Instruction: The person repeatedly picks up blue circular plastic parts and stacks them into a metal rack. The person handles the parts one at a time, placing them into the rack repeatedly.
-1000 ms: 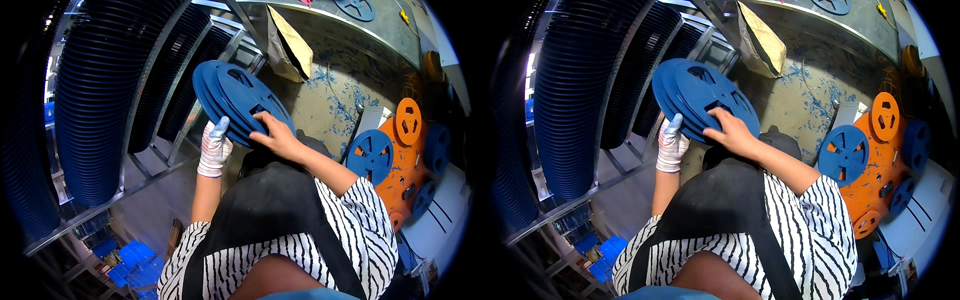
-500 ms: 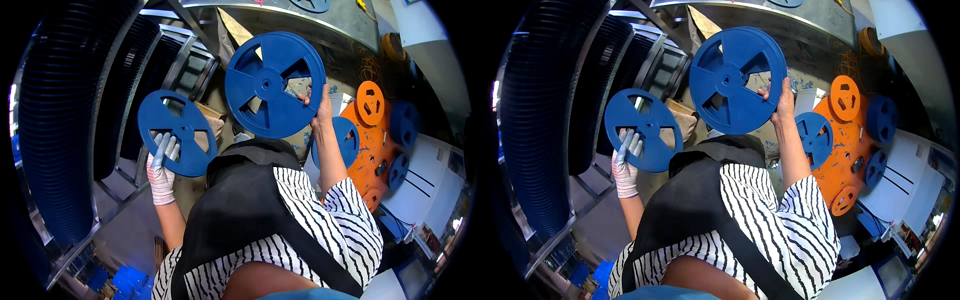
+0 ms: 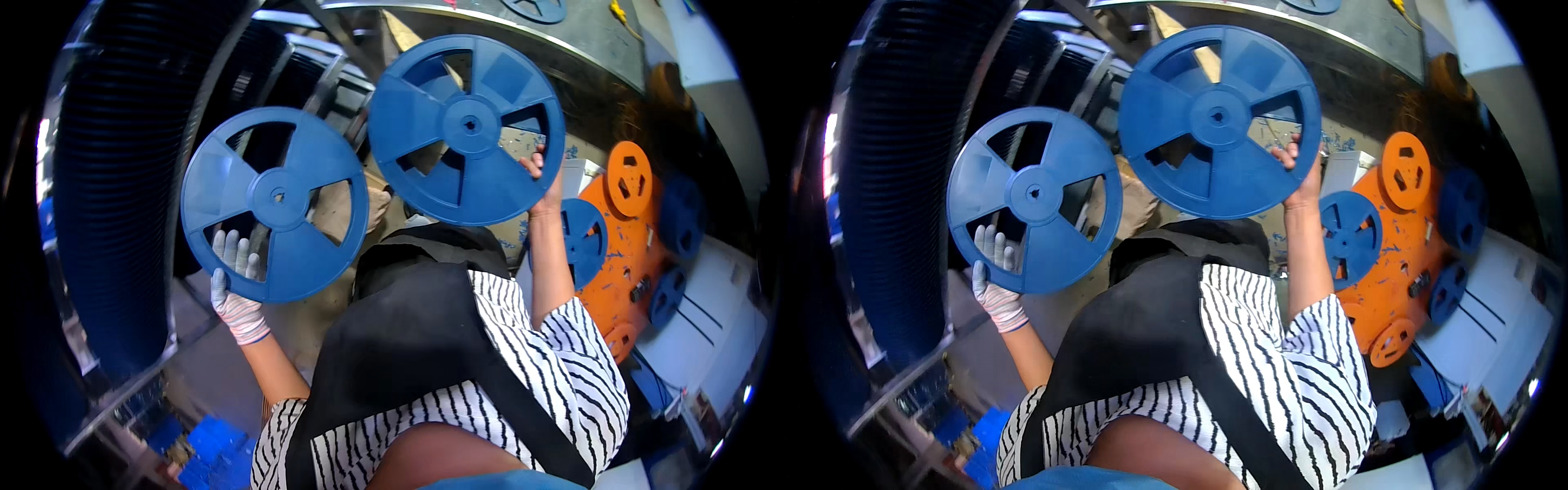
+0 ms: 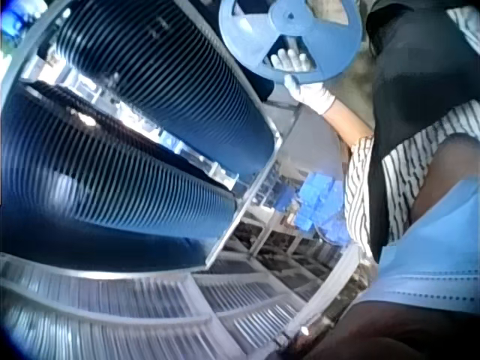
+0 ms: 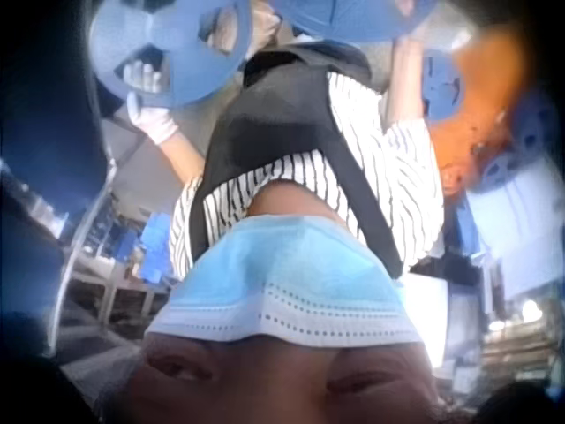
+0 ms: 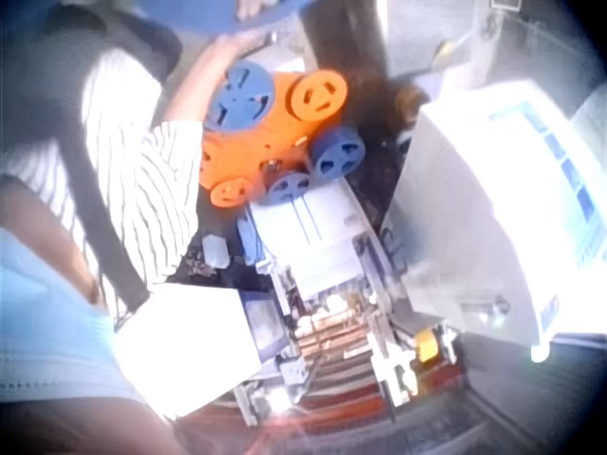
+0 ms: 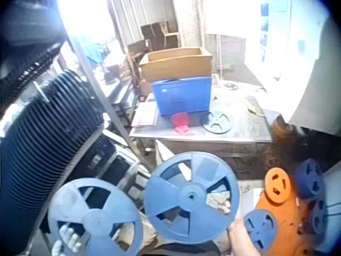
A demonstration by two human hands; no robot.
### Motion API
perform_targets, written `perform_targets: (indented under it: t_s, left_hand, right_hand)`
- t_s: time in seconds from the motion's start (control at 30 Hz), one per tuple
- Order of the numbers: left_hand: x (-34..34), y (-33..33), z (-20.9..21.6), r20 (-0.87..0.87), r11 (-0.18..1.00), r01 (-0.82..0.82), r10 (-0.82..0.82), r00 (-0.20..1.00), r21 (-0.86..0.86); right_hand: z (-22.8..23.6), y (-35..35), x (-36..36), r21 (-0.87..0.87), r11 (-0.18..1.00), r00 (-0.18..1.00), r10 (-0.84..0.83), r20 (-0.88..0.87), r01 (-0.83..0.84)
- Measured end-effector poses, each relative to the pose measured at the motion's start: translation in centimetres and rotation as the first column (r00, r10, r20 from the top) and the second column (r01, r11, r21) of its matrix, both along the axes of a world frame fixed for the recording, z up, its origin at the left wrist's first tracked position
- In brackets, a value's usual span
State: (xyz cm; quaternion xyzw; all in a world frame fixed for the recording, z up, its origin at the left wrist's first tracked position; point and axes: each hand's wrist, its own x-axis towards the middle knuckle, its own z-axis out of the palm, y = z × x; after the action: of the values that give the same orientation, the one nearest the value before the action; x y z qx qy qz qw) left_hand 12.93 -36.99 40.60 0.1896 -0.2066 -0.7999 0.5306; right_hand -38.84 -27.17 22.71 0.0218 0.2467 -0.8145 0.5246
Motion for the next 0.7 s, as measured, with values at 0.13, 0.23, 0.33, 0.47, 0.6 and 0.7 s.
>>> perform_targets:
  t_s: [0.13, 0.23, 0.33, 0.47, 0.6, 0.7]
  left_hand:
    - [-0.1, 0.4, 0.2, -0.246, 0.999, -0.013, 0.004, 0.969, -0.036]
    - [-0.9, 0.9, 0.1, -0.340, 0.998, -0.037, 0.020, 0.940, -0.043]
    - [-1.8, 0.6, 0.2, -0.372, 0.999, -0.009, -0.008, 0.928, -0.043]
    - [-2.2, 0.6, 0.8, -0.331, 0.999, -0.027, 0.013, 0.943, -0.038]
    - [-4.3, 0.0, 0.4, -0.283, 1.000, -0.018, 0.021, 0.959, 0.014]
    - [-7.2, -0.3, 0.9, -0.202, 0.997, -0.004, 0.019, 0.979, 0.072]
  right_hand:
    - [-1.5, 0.3, -2.2, -0.035, 0.998, 0.996, -0.042, 0.079, 0.045]
    - [-1.9, 0.0, -2.9, -0.012, 0.997, 0.997, -0.081, 0.009, 0.081]
    - [-1.0, 0.3, -3.5, 0.036, 0.988, 0.987, -0.150, -0.051, 0.152]
    - [0.3, -0.1, -3.6, -0.055, 0.993, 0.985, -0.114, -0.128, 0.108]
    - [4.8, -1.1, -1.6, 0.100, 0.981, 0.939, -0.126, -0.319, 0.165]
    - [8.6, -2.2, 1.9, 0.241, 0.954, 0.845, -0.022, -0.535, 0.177]
